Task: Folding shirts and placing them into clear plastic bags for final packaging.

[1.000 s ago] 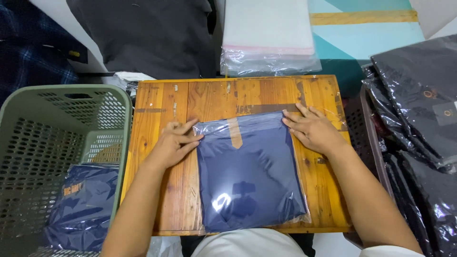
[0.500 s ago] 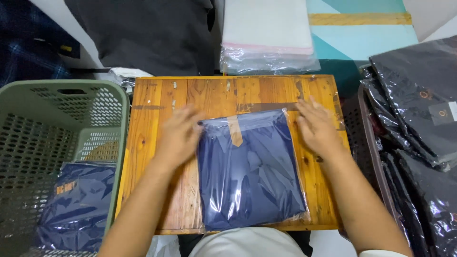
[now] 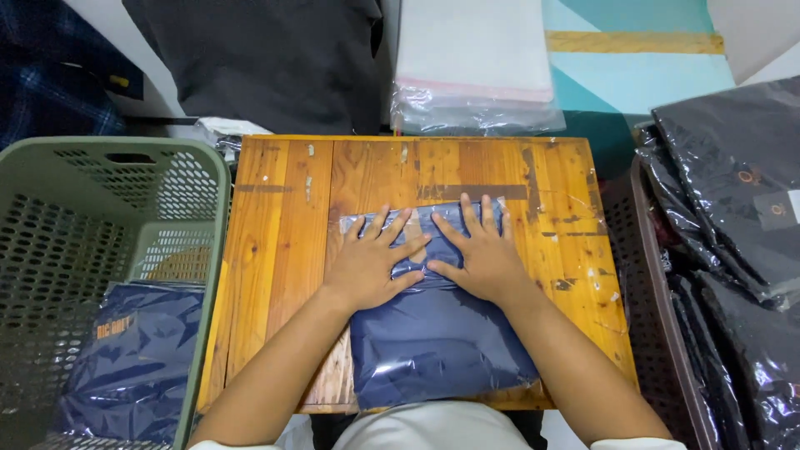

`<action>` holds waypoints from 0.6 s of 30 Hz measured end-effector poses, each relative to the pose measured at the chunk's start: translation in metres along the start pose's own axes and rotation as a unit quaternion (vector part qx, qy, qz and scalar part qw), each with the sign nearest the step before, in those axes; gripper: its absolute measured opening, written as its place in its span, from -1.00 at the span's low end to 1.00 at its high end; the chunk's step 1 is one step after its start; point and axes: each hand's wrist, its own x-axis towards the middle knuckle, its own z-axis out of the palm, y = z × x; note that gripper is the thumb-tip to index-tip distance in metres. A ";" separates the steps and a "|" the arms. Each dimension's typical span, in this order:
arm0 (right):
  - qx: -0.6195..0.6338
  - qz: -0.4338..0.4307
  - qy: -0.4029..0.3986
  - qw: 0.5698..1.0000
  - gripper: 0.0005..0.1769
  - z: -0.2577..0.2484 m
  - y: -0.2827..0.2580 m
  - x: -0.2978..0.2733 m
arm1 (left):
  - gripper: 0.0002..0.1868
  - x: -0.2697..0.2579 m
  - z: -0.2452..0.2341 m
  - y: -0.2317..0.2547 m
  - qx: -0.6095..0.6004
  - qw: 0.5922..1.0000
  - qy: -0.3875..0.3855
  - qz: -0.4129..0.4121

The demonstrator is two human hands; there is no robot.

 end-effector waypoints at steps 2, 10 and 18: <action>0.005 0.004 0.006 1.000 -0.08 0.001 0.001 0.000 | -0.33 0.000 0.001 0.001 0.001 1.000 0.004 -0.001; 0.036 -0.020 0.007 0.999 -0.08 0.028 0.029 0.011 | -0.14 -0.006 -0.014 0.011 0.009 0.999 -0.047 -0.014; 0.029 -0.035 0.456 0.889 -0.31 0.046 0.021 -0.030 | -0.01 -0.027 -0.028 0.038 -0.020 0.948 -0.059 -0.311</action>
